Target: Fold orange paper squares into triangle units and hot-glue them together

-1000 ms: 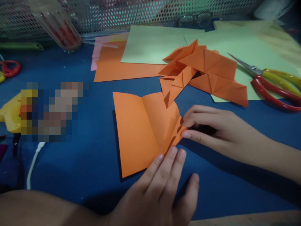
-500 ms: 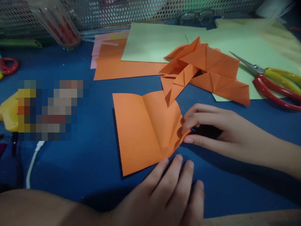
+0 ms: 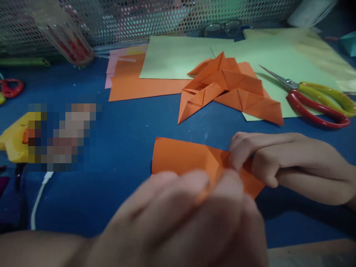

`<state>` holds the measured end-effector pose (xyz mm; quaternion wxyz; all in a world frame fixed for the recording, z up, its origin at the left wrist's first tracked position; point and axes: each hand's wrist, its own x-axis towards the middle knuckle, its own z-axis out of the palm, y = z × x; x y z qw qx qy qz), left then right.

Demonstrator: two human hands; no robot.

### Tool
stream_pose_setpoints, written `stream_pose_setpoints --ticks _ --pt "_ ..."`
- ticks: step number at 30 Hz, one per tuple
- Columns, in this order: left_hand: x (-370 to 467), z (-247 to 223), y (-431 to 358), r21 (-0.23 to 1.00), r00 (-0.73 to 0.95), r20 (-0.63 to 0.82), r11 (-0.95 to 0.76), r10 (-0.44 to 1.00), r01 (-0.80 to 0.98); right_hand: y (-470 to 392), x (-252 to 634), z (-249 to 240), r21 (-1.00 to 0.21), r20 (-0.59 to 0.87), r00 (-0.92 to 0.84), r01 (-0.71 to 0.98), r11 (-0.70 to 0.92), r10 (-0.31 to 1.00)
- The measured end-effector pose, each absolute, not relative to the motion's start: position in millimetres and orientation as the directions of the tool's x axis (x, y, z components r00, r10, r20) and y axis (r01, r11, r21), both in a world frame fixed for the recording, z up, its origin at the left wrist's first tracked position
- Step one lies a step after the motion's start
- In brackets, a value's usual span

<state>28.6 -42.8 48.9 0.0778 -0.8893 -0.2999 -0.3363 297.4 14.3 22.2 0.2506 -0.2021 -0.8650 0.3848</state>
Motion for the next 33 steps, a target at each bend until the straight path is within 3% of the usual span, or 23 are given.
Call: stream_pose_setpoints --ticks 3,9,11,13,16,18,21,24,26,30,33 --pt "21.0 48.0 -16.4 0.151 0.649 0.486 -0.787 0.586 0.598 14.9 295.2 21.0 -0.753 0.292 -0.797 0.149 0.641 0.529" --pt "11.7 32.4 11.6 0.471 0.693 0.287 -0.727 0.662 0.499 12.5 281.7 18.8 -0.675 0.388 -0.597 0.335 0.657 0.702" --pt "12.0 31.7 11.4 0.583 0.685 0.262 -0.677 0.680 0.449 14.6 281.9 20.2 -0.693 0.393 -0.534 0.363 0.623 0.748" --pt "13.2 31.8 9.2 0.637 0.751 0.316 -0.716 0.580 0.285 16.5 284.1 21.8 -0.710 0.408 -0.501 0.352 0.610 0.764" --pt "15.6 29.8 5.6 0.614 0.907 0.307 -0.788 0.288 0.042 16.9 286.7 24.0 -0.696 0.411 -0.511 0.360 0.622 0.755" --pt "16.7 26.5 4.4 0.587 0.943 0.255 -0.809 0.214 0.025 15.7 286.8 24.8 -0.670 0.406 -0.535 0.376 0.639 0.741" --pt "16.8 22.3 5.1 0.569 0.920 0.279 -0.819 0.276 0.073 13.9 286.3 25.0 -0.636 0.394 -0.547 0.417 0.649 0.738" --pt "15.0 22.4 8.6 0.565 0.828 0.304 -0.789 0.472 0.242 14.7 288.5 24.3 -0.625 0.357 -0.445 0.539 0.564 0.821" --pt "13.6 23.3 10.5 0.448 0.744 0.357 -0.802 0.565 0.394 17.3 292.0 23.5 -0.641 0.318 -0.324 0.619 0.454 0.891" --pt "13.6 21.2 7.6 0.108 0.758 0.440 -0.866 0.482 0.488 23.5 298.8 23.1 -0.674 0.183 -0.246 0.674 0.303 0.952" --pt "17.3 17.1 0.2 0.027 0.809 0.419 -0.897 0.411 0.442 21.8 298.6 25.4 -0.703 0.061 -0.295 0.666 0.251 0.953"
